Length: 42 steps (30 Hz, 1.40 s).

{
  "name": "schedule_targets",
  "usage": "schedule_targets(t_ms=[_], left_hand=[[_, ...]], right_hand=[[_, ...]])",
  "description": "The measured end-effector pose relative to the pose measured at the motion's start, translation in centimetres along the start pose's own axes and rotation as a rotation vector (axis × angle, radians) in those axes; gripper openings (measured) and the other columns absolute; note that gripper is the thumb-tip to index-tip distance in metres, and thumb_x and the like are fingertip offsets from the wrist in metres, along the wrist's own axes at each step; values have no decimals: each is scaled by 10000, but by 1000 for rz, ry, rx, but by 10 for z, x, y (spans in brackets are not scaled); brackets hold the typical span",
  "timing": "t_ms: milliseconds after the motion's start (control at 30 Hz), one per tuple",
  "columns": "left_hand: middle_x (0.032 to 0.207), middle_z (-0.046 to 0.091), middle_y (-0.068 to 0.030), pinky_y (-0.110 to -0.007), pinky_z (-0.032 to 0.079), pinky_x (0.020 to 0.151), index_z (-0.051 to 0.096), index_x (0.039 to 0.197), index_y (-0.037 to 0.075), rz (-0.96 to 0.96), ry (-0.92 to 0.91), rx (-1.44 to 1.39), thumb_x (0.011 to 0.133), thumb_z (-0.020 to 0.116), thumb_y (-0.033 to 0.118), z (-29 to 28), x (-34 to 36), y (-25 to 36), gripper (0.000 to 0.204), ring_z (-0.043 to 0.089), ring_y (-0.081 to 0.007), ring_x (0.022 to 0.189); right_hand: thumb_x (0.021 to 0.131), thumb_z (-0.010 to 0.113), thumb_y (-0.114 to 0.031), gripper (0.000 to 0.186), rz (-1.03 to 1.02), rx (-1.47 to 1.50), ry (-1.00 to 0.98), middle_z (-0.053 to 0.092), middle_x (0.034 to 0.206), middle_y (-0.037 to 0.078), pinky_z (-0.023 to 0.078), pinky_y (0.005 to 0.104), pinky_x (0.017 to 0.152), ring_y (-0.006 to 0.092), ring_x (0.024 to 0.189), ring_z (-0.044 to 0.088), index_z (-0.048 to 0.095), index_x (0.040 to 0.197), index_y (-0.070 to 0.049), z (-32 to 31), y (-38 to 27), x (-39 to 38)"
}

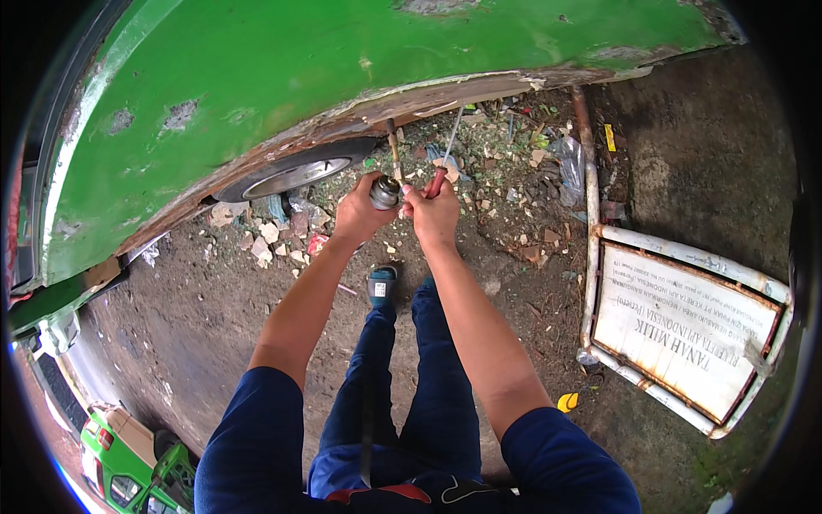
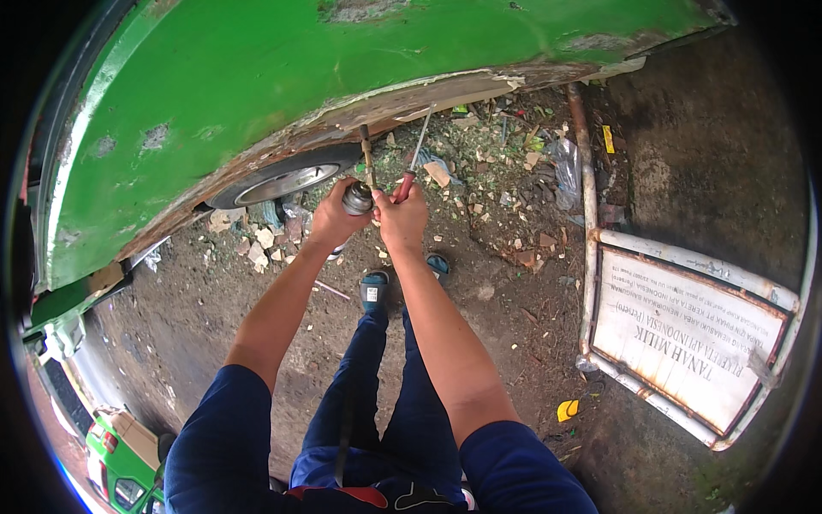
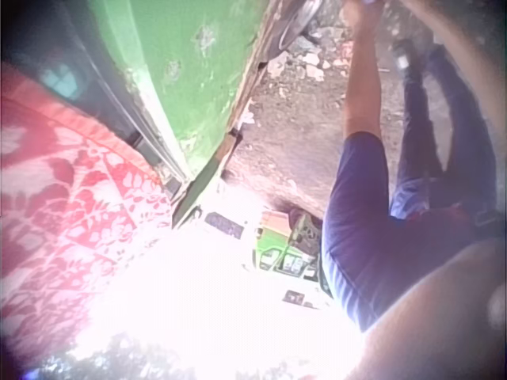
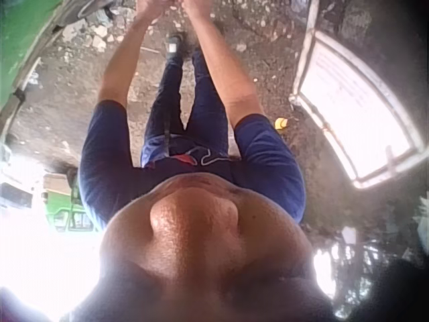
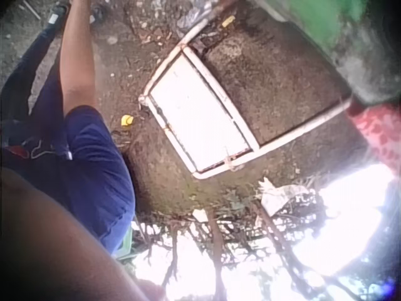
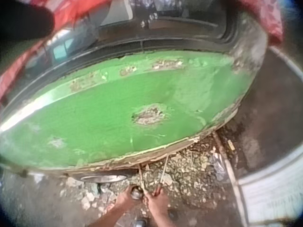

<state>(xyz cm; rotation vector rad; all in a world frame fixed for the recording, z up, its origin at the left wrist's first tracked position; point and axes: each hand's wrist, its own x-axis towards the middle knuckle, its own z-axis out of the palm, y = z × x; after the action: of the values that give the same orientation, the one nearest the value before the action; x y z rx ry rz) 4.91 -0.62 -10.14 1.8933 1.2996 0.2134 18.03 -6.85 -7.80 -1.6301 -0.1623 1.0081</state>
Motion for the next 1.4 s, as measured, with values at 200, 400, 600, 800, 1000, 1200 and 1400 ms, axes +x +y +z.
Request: schedule_targets(t_ms=[200,400,600,800,1000,1200,1400], left_hand=[[1142,678,-185,-467,535,867,537,1290,121,12,5,1,673,828,328,1,1,1,713,665,-394,1023],[1155,675,-183,-437,523,914,531,1298,104,8,-21,-2,652,867,299,-2,5,5,754,651,-372,1086],[1169,673,-185,-429,517,931,522,1315,114,10,-37,1,660,863,310,2,9,10,764,646,-366,1103],[1203,651,-166,-440,524,908,533,1308,118,-19,-38,37,686,846,352,6,7,17,734,653,-359,1077],[1208,646,-185,-444,504,949,517,1320,100,-6,-9,50,676,858,322,13,9,15,761,628,-375,1124],[1205,645,-185,-438,508,939,518,1314,102,-14,8,47,673,860,322,16,8,15,759,632,-374,1113],[1202,645,-187,-436,505,944,514,1314,101,-24,-3,30,664,865,328,17,8,19,772,633,-372,1110]], right_hand=[[831,788,-81,329,35,-1,-18,594,744,51,538,260,467,138,563,640,467,894,-53,-5,-5,-4],[848,798,-160,337,64,-47,-10,633,813,67,551,261,490,139,623,655,488,915,-45,-40,-11,-16],[863,778,-132,332,77,-48,11,637,851,75,544,275,505,147,652,653,451,876,-76,-82,-8,-34],[869,769,-133,297,95,-66,13,649,845,65,524,258,480,135,653,651,482,906,-66,-107,1,-56],[873,767,-147,285,127,-37,-9,660,868,54,516,248,486,122,664,650,514,967,-57,-121,8,-61],[882,759,-131,280,124,-85,-6,676,848,57,507,245,487,122,659,646,482,882,-90,-124,-9,-63],[890,750,-141,265,128,-111,-22,690,854,53,487,244,526,120,666,646,489,892,-96,-134,-9,-63]])
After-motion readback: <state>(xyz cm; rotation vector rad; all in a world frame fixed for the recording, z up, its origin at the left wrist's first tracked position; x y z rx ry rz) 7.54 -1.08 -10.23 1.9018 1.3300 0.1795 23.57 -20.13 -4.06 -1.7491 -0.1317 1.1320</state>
